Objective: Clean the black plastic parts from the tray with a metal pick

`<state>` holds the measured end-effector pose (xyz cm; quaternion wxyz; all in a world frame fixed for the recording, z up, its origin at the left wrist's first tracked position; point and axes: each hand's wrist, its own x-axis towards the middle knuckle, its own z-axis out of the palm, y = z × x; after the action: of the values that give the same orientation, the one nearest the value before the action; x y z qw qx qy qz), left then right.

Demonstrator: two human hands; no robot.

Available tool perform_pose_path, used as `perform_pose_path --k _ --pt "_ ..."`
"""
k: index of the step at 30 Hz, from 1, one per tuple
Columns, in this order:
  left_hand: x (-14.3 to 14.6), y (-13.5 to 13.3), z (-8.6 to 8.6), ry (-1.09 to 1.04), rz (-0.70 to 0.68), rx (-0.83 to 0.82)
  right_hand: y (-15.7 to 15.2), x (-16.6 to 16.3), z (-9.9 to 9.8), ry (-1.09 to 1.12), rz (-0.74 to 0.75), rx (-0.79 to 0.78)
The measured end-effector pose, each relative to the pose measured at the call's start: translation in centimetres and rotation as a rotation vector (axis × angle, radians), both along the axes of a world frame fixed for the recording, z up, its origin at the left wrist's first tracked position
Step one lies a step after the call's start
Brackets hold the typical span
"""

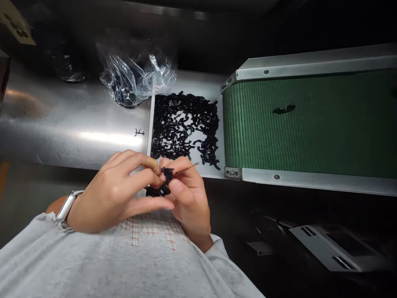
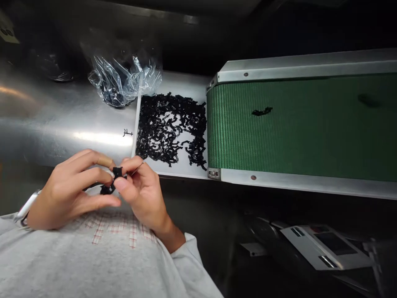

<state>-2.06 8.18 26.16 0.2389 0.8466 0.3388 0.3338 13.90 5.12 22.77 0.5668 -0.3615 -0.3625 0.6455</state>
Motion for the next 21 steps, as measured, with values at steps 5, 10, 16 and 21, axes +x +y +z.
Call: perform_pose_path --k 5,10,16,21 --pt "0.5 -0.3 2.7 -0.157 -0.048 -0.086 -0.7 0.3 2.5 -0.031 0.026 0.162" --pt "0.4 0.0 2.4 -0.233 -0.113 -0.245 -0.3 0.3 2.2 -0.058 -0.015 0.196" --pt "0.5 0.2 0.7 -0.380 -0.170 -0.620 0.0 0.1 1.3 -0.052 -0.031 0.111" --pt "1.0 0.5 -0.3 -0.506 -0.147 -0.799 0.1 -0.1 0.8 -0.014 -0.090 0.020"
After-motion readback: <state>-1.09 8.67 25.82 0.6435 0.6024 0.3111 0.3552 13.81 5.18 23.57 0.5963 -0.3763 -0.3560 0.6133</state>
